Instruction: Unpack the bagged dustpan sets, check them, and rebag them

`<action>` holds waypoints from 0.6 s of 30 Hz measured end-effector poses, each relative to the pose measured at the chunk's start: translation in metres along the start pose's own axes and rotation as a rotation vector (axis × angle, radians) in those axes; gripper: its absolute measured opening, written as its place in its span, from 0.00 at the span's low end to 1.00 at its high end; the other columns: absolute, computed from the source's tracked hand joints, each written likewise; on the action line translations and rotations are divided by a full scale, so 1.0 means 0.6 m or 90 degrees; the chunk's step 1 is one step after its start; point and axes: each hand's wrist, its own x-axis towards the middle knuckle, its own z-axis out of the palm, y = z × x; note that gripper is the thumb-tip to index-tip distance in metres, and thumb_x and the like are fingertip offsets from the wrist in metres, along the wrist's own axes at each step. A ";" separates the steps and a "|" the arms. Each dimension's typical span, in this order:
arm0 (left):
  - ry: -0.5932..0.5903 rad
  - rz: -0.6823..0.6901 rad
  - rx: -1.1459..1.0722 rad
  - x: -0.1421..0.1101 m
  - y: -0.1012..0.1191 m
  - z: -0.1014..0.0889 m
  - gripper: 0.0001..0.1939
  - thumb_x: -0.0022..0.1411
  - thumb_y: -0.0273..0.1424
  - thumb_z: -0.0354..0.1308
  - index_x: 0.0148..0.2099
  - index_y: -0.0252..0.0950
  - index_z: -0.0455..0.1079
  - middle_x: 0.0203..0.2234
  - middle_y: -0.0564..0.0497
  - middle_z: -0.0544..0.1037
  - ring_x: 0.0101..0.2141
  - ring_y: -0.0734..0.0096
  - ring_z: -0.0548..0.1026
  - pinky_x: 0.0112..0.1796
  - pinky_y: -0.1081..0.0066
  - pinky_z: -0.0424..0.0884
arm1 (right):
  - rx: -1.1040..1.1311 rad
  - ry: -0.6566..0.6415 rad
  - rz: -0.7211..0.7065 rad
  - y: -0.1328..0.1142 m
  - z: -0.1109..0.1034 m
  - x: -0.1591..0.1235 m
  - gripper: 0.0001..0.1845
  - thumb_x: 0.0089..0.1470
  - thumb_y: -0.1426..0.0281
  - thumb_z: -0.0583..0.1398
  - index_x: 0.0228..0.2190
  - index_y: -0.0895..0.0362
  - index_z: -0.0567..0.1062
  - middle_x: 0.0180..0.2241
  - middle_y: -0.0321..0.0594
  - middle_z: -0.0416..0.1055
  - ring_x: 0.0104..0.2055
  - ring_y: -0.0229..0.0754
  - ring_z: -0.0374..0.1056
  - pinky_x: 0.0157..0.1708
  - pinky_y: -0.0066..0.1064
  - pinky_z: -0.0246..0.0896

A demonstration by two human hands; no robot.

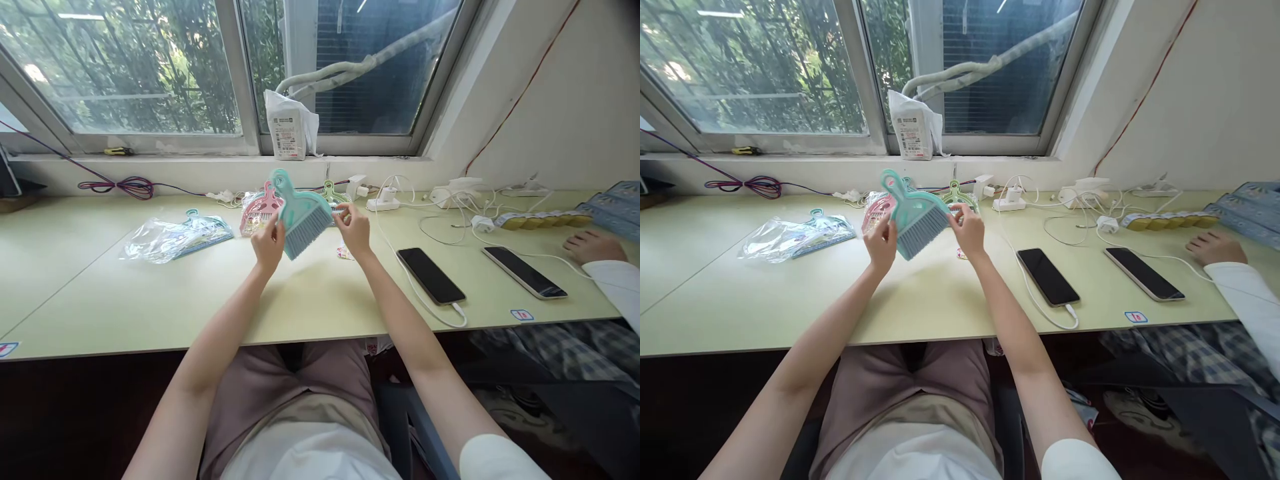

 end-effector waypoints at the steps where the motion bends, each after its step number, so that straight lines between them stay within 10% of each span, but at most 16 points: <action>1: -0.036 0.034 0.016 -0.005 0.009 0.001 0.23 0.67 0.40 0.49 0.55 0.35 0.75 0.19 0.53 0.67 0.23 0.72 0.65 0.32 0.71 0.60 | 0.040 -0.004 -0.021 -0.017 0.007 -0.008 0.15 0.62 0.59 0.56 0.47 0.53 0.72 0.35 0.39 0.75 0.34 0.42 0.71 0.43 0.33 0.63; 10: -0.188 0.162 0.080 -0.029 0.045 0.008 0.24 0.67 0.41 0.48 0.56 0.35 0.75 0.22 0.47 0.74 0.27 0.66 0.72 0.34 0.70 0.62 | 0.145 0.008 0.037 -0.043 0.045 -0.034 0.08 0.51 0.62 0.62 0.31 0.53 0.71 0.31 0.37 0.71 0.30 0.41 0.68 0.39 0.34 0.65; 18: -0.049 -0.027 0.036 0.016 0.017 -0.013 0.24 0.70 0.41 0.44 0.53 0.34 0.75 0.18 0.52 0.68 0.24 0.70 0.65 0.31 0.71 0.57 | 0.465 -0.162 0.027 -0.023 0.006 -0.005 0.16 0.46 0.58 0.65 0.25 0.53 0.65 0.22 0.29 0.58 0.21 0.32 0.55 0.22 0.27 0.56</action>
